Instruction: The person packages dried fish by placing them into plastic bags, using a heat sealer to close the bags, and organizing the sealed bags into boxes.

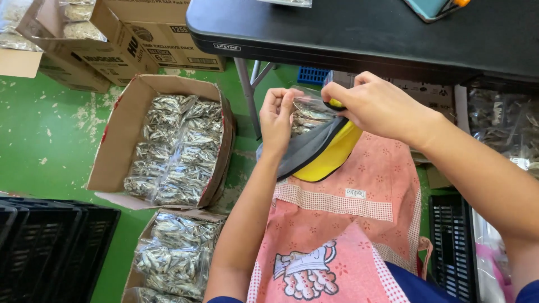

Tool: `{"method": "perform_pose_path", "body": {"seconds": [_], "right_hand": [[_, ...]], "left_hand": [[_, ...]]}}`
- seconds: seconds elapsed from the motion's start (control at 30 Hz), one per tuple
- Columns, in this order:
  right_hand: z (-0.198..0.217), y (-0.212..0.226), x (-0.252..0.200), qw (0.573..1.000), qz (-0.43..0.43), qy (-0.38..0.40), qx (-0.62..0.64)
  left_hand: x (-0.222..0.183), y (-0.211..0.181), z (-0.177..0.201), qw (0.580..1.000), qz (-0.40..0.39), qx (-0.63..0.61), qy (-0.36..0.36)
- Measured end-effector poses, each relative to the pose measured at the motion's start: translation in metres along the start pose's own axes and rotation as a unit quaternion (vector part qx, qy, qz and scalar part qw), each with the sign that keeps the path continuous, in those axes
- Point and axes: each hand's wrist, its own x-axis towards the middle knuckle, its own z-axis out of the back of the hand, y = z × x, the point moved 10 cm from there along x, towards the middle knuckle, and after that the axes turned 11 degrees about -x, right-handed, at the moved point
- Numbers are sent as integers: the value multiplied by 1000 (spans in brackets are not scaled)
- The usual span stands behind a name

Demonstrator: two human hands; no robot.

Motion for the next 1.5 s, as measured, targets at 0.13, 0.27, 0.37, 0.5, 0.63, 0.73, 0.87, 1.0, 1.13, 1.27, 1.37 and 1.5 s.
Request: {"method": "perform_pose_path", "body": {"seconds": [0.13,0.27,0.37,0.5,0.63,0.73,0.87,1.0,1.13,1.27,1.37,1.5], "right_hand": [[-6,1,6,998,5,4,57],[-10,0,11,1000,26,-6,-1],[-20,-1,5,993,46,-42,-101],[-16,5,-6,955,73,-145,-250],[-18,-2,-6,961,72,-98,-250],[-8,-4,-6,962,75,-81,-250],[-31,-49,-23,997,-26,18,-73],[-44,-67,-25,971,-131,37,195],[-55,-41,-2,810,-148,-91,561],[-44,-32,9,780,-170,-198,569],[-52,-25,2,799,-205,-232,516],[-137,-4,-11,795,-307,-150,501]], "left_hand": [[7,11,-9,988,66,8,136],[9,29,-27,965,118,41,230],[14,27,-23,974,59,68,210],[16,7,-32,970,29,119,212],[19,-3,-37,960,37,159,229],[24,-9,-33,937,45,244,245],[46,-26,8,950,7,263,166],[46,-52,2,971,12,185,148],[31,-51,-23,986,22,83,140],[21,-39,-32,981,55,83,165],[14,-28,-22,980,85,84,157],[-11,40,25,957,260,97,85]]}}
